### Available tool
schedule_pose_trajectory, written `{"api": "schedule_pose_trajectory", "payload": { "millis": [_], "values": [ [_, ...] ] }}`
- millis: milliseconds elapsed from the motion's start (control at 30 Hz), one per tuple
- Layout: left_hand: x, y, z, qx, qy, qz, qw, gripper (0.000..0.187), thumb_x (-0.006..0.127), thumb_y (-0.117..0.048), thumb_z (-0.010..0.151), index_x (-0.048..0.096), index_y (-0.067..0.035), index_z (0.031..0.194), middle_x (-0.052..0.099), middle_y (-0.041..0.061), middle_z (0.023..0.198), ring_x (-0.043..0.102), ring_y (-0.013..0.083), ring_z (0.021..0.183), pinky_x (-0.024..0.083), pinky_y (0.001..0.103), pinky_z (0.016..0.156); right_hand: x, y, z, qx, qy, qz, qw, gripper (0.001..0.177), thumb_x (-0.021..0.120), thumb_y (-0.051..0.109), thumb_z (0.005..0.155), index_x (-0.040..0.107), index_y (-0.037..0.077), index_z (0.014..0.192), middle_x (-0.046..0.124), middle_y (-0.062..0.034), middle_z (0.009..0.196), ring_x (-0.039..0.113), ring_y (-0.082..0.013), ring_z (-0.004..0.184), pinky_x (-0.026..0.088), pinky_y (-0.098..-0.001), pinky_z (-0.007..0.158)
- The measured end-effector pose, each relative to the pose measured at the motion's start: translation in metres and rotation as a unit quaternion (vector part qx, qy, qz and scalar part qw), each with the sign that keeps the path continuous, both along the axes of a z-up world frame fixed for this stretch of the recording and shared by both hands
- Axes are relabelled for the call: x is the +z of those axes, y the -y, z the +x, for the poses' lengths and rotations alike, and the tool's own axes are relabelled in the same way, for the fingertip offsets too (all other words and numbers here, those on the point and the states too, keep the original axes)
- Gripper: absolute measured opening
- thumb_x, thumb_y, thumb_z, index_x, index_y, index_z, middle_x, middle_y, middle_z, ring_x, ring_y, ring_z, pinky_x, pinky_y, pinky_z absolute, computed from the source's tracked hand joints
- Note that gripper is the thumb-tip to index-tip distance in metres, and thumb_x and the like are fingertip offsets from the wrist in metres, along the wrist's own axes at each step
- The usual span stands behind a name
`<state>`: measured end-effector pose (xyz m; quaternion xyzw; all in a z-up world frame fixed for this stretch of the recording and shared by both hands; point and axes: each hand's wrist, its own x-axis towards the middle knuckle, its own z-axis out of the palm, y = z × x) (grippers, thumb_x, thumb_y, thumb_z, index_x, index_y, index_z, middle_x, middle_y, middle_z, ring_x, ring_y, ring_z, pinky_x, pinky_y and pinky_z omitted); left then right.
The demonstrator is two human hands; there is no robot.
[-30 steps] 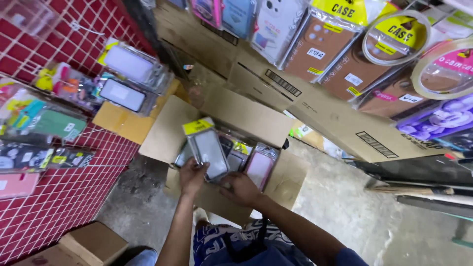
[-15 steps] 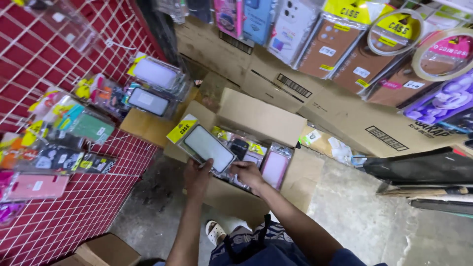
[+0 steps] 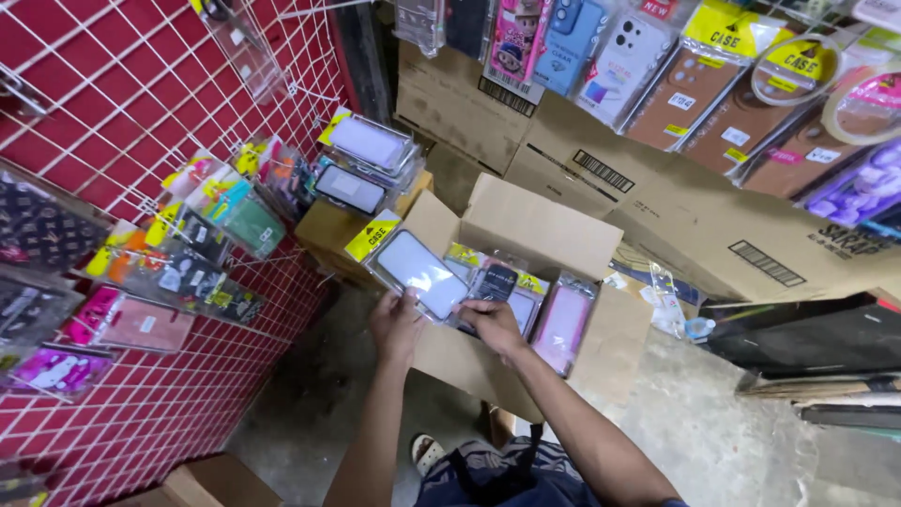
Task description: Organizing and sorting mobile phones and their protective cases in a retail stockroom environment.
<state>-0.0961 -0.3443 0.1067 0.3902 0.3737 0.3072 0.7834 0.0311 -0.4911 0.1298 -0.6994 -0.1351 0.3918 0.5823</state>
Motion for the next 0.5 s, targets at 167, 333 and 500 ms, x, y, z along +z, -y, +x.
{"api": "schedule_pose_trajectory", "payload": {
  "millis": [167,333,500],
  "values": [
    [0.028,-0.024,0.000,0.009,0.025,-0.066,0.997,0.034,0.066,-0.026,0.098,0.065,-0.002,0.124,0.069,0.011,0.112,0.071,0.0246,0.096,0.064,0.046,0.083,0.016,0.002,-0.009,-0.041,0.005,0.002,0.999,0.018,0.079,0.019,0.087,0.082,0.004,0.096,0.075,0.0023,0.083,0.061,-0.0056,0.077,0.049,-0.0229,0.072],
    [0.041,-0.036,0.006,0.000,0.007,-0.056,0.998,0.038,0.066,-0.027,0.101,0.066,-0.002,0.129,0.067,0.015,0.111,0.067,0.0281,0.094,0.062,0.047,0.083,-0.001,0.026,-0.011,-0.078,-0.029,-0.052,0.995,0.021,0.077,0.021,0.092,0.077,0.000,0.092,0.061,-0.0001,0.070,0.049,-0.0146,0.066,0.037,-0.0297,0.058],
    [0.054,-0.024,0.020,-0.026,0.026,-0.027,0.999,0.042,0.063,-0.031,0.100,0.065,-0.003,0.131,0.070,0.015,0.120,0.073,0.0309,0.103,0.063,0.047,0.084,0.070,0.025,-0.026,-0.060,0.109,0.016,0.992,0.080,0.083,0.019,0.071,0.043,0.011,0.141,0.065,-0.0085,0.107,0.067,-0.0173,0.094,0.059,-0.0348,0.070]
  ]
}}
